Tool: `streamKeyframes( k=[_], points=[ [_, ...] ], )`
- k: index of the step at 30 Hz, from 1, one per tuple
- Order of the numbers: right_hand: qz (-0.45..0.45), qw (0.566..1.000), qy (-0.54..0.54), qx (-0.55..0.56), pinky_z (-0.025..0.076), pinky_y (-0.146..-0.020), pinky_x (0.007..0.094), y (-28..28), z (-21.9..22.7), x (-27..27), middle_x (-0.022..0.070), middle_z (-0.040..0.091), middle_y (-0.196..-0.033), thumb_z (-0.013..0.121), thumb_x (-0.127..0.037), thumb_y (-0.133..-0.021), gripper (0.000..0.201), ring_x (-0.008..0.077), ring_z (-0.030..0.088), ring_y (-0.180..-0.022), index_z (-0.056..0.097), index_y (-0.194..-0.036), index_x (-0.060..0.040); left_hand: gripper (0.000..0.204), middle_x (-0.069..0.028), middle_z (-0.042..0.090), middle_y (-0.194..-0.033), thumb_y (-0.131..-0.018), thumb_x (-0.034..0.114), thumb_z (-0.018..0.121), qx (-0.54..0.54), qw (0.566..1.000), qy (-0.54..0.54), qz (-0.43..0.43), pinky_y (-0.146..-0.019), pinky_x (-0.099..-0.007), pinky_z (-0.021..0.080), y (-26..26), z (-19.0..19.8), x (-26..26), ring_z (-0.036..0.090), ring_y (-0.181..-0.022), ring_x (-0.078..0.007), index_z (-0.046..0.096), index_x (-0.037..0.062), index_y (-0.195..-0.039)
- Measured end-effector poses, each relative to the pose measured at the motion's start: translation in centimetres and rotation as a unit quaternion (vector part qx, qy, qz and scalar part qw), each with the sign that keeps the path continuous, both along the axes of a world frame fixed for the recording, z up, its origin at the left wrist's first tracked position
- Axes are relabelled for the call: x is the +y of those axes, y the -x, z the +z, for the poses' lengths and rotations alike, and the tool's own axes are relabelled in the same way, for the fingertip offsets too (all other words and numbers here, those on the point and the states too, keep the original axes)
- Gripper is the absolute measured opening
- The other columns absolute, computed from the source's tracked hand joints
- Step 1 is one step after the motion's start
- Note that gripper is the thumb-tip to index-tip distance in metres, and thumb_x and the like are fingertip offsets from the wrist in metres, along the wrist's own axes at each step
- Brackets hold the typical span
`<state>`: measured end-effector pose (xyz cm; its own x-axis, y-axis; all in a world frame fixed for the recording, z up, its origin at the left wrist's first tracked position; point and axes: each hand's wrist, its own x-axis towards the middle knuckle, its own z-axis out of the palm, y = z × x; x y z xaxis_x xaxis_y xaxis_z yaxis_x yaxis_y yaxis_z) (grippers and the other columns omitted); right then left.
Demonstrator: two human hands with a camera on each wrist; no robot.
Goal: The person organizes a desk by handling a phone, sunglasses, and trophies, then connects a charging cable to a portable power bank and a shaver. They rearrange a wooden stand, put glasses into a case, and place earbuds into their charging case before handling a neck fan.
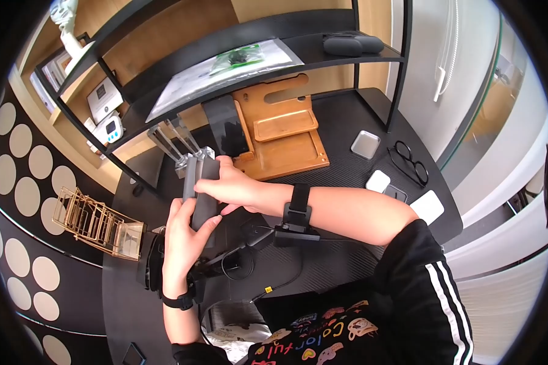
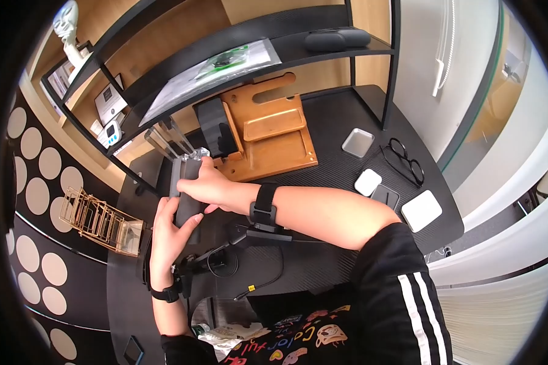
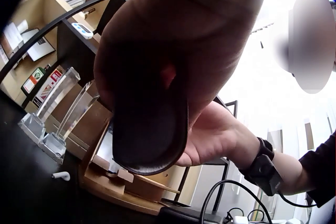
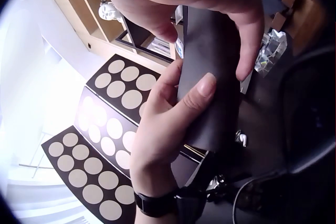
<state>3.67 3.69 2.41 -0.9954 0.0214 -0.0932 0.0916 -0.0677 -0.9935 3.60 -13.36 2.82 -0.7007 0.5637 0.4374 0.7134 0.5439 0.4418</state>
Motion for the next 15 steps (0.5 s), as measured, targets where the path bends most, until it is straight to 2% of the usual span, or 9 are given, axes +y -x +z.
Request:
streamKeyframes(
  k=[1,2,3,6,7,9,10,13,15],
  points=[
    [0.009,1.0,-0.023,-0.002,0.055,-0.072,0.0404,0.6,0.1,-0.4,0.0154,0.053,-0.115,0.064,-0.026,-0.077,0.091,0.0246,0.058,-0.099,0.006,-0.145,-0.0049,0.037,-0.0148,0.05,-0.088,-0.071,0.017,0.079,-0.017,1.0,-0.01,0.01,-0.071,-0.0385,0.045,0.1,-0.1,-0.3,0.055,-0.081,-0.0324,0.056,-0.0013,-0.094],
    [-0.002,0.997,-0.063,0.033,0.054,-0.056,0.0362,1.7,-0.5,-1.0,0.0187,0.055,-0.113,0.061,-0.025,-0.076,0.083,0.0254,0.062,-0.092,0.015,-0.141,0.0009,0.031,-0.0137,0.048,-0.087,-0.076,0.017,0.075,-0.01,1.0,-0.019,-0.001,-0.069,-0.0365,0.044,0.2,-0.2,-0.6,0.053,-0.078,-0.0303,0.055,-0.0006,-0.091],
    [0.004,0.997,-0.067,0.031,0.054,-0.056,0.0362,2.3,-1.0,-1.3,0.0187,0.055,-0.113,0.061,-0.025,-0.076,0.083,0.0254,0.062,-0.092,0.015,-0.141,0.0009,0.031,-0.0137,0.048,-0.087,-0.076,0.017,0.075,-0.012,1.0,-0.024,0.004,-0.069,-0.0365,0.044,0.5,-0.2,-1.0,0.053,-0.078,-0.0303,0.055,-0.0006,-0.091],
    [-0.033,0.999,0.013,0.032,0.052,-0.049,0.0364,4.1,-1.1,-1.9,0.0147,0.059,-0.094,0.054,-0.011,-0.071,0.06,0.0245,0.063,-0.074,0.037,-0.127,0.0013,0.018,-0.0122,0.046,-0.084,-0.084,0.013,0.064,-0.054,0.998,-0.038,-0.008,-0.067,-0.032,0.041,2.3,-0.7,-3.1,0.048,-0.075,-0.0249,0.051,0.0007,-0.085],
    [-0.037,0.997,0.055,0.042,0.052,-0.05,0.0368,3.8,-0.9,-2.1,0.0137,0.059,-0.094,0.049,-0.003,-0.067,0.052,0.0246,0.063,-0.075,0.046,-0.119,-0.0003,0.018,-0.0095,0.044,-0.08,-0.083,0.01,0.064,-0.026,0.993,-0.111,-0.03,-0.066,-0.0305,0.04,3.5,-1.7,-3.8,0.046,-0.073,-0.0203,0.048,0.0017,-0.083],
    [0.066,0.983,0.159,0.059,0.054,-0.057,0.0375,4.5,-1.2,-1.4,0.0112,0.06,-0.093,0.045,0.003,-0.062,0.048,0.0249,0.063,-0.08,0.053,-0.109,-0.0022,0.02,-0.0067,0.043,-0.077,-0.082,0.006,0.064,-0.11,0.985,-0.133,-0.022,-0.066,-0.0278,0.039,4.0,-0.6,-5.0,0.042,-0.07,-0.0159,0.044,0.0034,-0.082],
    [0.05,0.983,0.173,0.035,0.054,-0.063,0.0376,3.8,-0.3,-1.6,0.0093,0.06,-0.093,0.043,0.006,-0.059,0.047,0.0243,0.063,-0.085,0.058,-0.103,-0.004,0.022,-0.0051,0.041,-0.074,-0.082,0.003,0.063,-0.075,0.989,-0.122,-0.027,-0.066,-0.0254,0.038,4.0,-0.3,-5.2,0.039,-0.07,-0.013,0.041,0.0047,-0.084],
    [0.07,0.984,0.161,0.041,0.055,-0.07,0.04,4.2,-0.4,-1.7,0.0102,0.06,-0.095,0.043,0.006,-0.06,0.054,0.0239,0.063,-0.089,0.054,-0.112,-0.0032,0.02,-0.0051,0.041,-0.074,-0.082,0.002,0.062,-0.053,0.993,-0.103,-0.02,-0.064,-0.0249,0.037,3.8,0.3,-5.7,0.04,-0.07,-0.0127,0.042,0.0051,-0.086],
    [0.082,0.983,0.156,0.045,0.054,-0.075,0.0422,4.1,-0.4,-1.8,0.0103,0.06,-0.097,0.045,0.004,-0.064,0.049,0.0247,0.063,-0.092,0.053,-0.112,-0.0027,0.018,-0.0038,0.042,-0.074,-0.082,0.002,0.061,-0.043,0.99,-0.13,-0.036,-0.061,-0.0245,0.035,4.0,0.0,-6.0,0.039,-0.068,-0.011,0.045,0.0056,-0.09]
  ],
)
